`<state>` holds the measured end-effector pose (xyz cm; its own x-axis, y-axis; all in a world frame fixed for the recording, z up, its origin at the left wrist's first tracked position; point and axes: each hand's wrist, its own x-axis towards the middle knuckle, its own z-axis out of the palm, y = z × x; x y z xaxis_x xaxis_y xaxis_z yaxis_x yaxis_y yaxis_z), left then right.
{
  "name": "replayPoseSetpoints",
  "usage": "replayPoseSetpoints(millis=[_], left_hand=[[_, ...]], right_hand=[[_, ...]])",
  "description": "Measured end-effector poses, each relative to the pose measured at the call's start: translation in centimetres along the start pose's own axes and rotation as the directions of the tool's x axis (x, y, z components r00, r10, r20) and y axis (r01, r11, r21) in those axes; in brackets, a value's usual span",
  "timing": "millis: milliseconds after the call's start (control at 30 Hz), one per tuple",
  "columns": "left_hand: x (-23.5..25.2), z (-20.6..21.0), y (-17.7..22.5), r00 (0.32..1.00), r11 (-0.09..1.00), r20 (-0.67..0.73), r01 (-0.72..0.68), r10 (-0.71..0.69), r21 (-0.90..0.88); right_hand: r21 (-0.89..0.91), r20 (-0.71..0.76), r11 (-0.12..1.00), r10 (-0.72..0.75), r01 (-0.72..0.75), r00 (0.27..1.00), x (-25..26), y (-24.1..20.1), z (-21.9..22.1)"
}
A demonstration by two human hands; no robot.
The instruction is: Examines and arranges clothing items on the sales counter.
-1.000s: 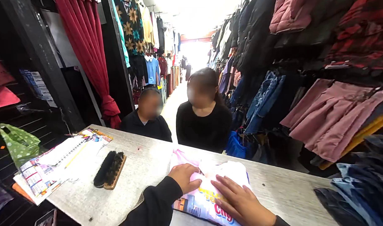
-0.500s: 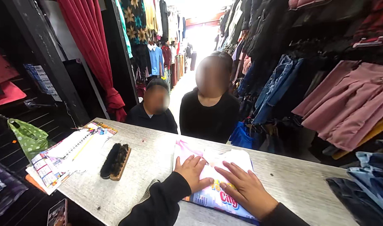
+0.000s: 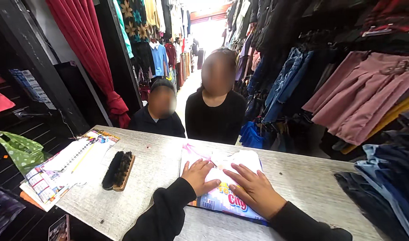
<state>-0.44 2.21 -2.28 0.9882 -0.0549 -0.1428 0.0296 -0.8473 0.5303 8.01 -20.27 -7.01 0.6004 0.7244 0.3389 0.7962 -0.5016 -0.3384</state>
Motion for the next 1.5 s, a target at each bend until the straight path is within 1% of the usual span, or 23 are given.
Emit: replayPoseSetpoints(millis=[33, 100, 133, 167, 200, 267, 333, 400, 500, 567, 600, 667, 700, 733, 767, 867, 1133, 1233, 1300, 1367, 1400, 1433, 1500], left_hand=[[0.0, 0.0, 0.0, 1.000, 1.000, 0.000, -0.002, 0.002, 0.001], [0.1, 0.0, 0.0, 1.000, 1.000, 0.004, -0.008, 0.008, 0.014], [0.0, -0.1, 0.0, 1.000, 1.000, 0.006, -0.010, 0.010, 0.020], [0.1, -0.1, 0.0, 1.000, 1.000, 0.004, -0.010, 0.010, 0.027], [0.0, -0.1, 0.0, 1.000, 0.999, 0.000, -0.008, 0.008, 0.031], [0.0, 0.1, 0.0, 1.000, 0.999, -0.006, -0.004, 0.004, 0.034], [0.1, 0.1, 0.0, 1.000, 0.999, -0.006, 0.004, -0.003, 0.043], [0.1, 0.1, -0.1, 1.000, 0.999, 0.001, 0.008, -0.008, 0.049], [0.2, 0.1, 0.0, 1.000, 0.998, -0.005, 0.002, -0.001, 0.059], [0.1, 0.1, -0.1, 0.998, 0.997, -0.039, -0.047, 0.050, 0.059], [0.1, 0.2, -0.2, 0.991, 0.993, -0.078, -0.103, 0.107, 0.052], [-0.1, 0.6, -0.5, 0.957, 0.969, -0.153, -0.243, 0.247, 0.043], [0.0, 0.8, -0.7, 0.928, 0.947, -0.190, -0.316, 0.320, 0.049], [0.1, 0.9, -0.8, 0.906, 0.929, -0.208, -0.368, 0.370, 0.048], [0.1, 0.9, -0.9, 0.899, 0.921, -0.205, -0.389, 0.388, 0.038], [0.2, 0.9, -1.1, 0.899, 0.918, -0.199, -0.396, 0.390, 0.011], [0.4, 1.1, -1.2, 0.890, 0.911, -0.208, -0.412, 0.405, 0.008], [0.4, 1.1, -1.2, 0.882, 0.906, -0.228, -0.423, 0.413, 0.009], [0.3, 1.1, -1.2, 0.875, 0.902, -0.239, -0.432, 0.421, 0.009], [0.1, 1.1, -1.1, 0.869, 0.900, -0.275, -0.436, 0.412, -0.029], [0.1, 1.0, -1.0, 0.874, 0.904, -0.305, -0.421, 0.380, -0.080], [-0.1, 0.9, -0.8, 0.888, 0.909, -0.333, -0.385, 0.317, -0.160], [-0.2, 0.5, -0.5, 0.926, 0.879, -0.356, -0.269, 0.123, -0.394]], right_hand=[[-0.013, -0.024, 1.000, -0.013, 0.012, 1.000, -0.1, -0.1, 0.0], [-0.059, -0.132, 0.994, -0.098, 0.091, 0.986, -0.1, -0.1, 0.4], [-0.064, -0.158, 0.989, -0.139, 0.130, 0.978, 0.0, -0.2, 0.4], [-0.047, -0.145, 0.986, -0.162, 0.157, 0.976, 0.0, -0.4, 0.3], [-0.015, -0.090, 0.986, -0.168, 0.168, 0.982, -0.1, -0.6, 0.1], [0.037, 0.017, 0.987, -0.158, 0.157, 0.987, -0.2, -0.8, -0.1], [0.058, 0.087, 0.990, -0.135, 0.131, 0.987, 0.0, -0.8, -0.4], [0.062, 0.105, 0.991, -0.125, 0.119, 0.987, 0.0, -0.9, -0.6], [0.067, 0.092, 0.991, -0.124, 0.118, 0.988, -0.1, -1.0, -0.6], [0.079, 0.127, 0.991, -0.113, 0.104, 0.985, -0.1, -1.0, -0.8], [0.085, 0.141, 0.991, -0.111, 0.100, 0.984, -0.1, -1.0, -0.9], [0.097, 0.148, 0.990, -0.114, 0.100, 0.982, -0.1, -1.0, -0.8], [0.107, 0.158, 0.990, -0.110, 0.094, 0.981, 0.0, -1.0, -0.9], [0.115, 0.164, 0.989, -0.109, 0.091, 0.980, 0.0, -1.0, -0.9], [0.118, 0.164, 0.989, -0.112, 0.093, 0.980, 0.0, -1.0, -1.0], [0.107, 0.149, 0.988, -0.125, 0.110, 0.981, -0.1, -0.8, -0.8], [0.100, 0.122, 0.987, -0.137, 0.125, 0.983, -0.2, -0.6, -0.6], [0.102, 0.129, 0.987, -0.136, 0.123, 0.982, -0.1, -0.6, -0.7], [0.105, 0.109, 0.986, -0.143, 0.132, 0.984, -0.1, -0.6, -0.7], [0.117, 0.084, 0.983, -0.152, 0.142, 0.985, -0.2, -0.6, -0.6], [0.131, 0.076, 0.981, -0.153, 0.143, 0.985, -0.1, -0.6, -0.6], [0.147, 0.075, 0.979, -0.153, 0.140, 0.985, -0.1, -0.6, -0.7], [0.172, 0.067, 0.974, -0.160, 0.147, 0.985, -0.1, -0.5, -0.8]])
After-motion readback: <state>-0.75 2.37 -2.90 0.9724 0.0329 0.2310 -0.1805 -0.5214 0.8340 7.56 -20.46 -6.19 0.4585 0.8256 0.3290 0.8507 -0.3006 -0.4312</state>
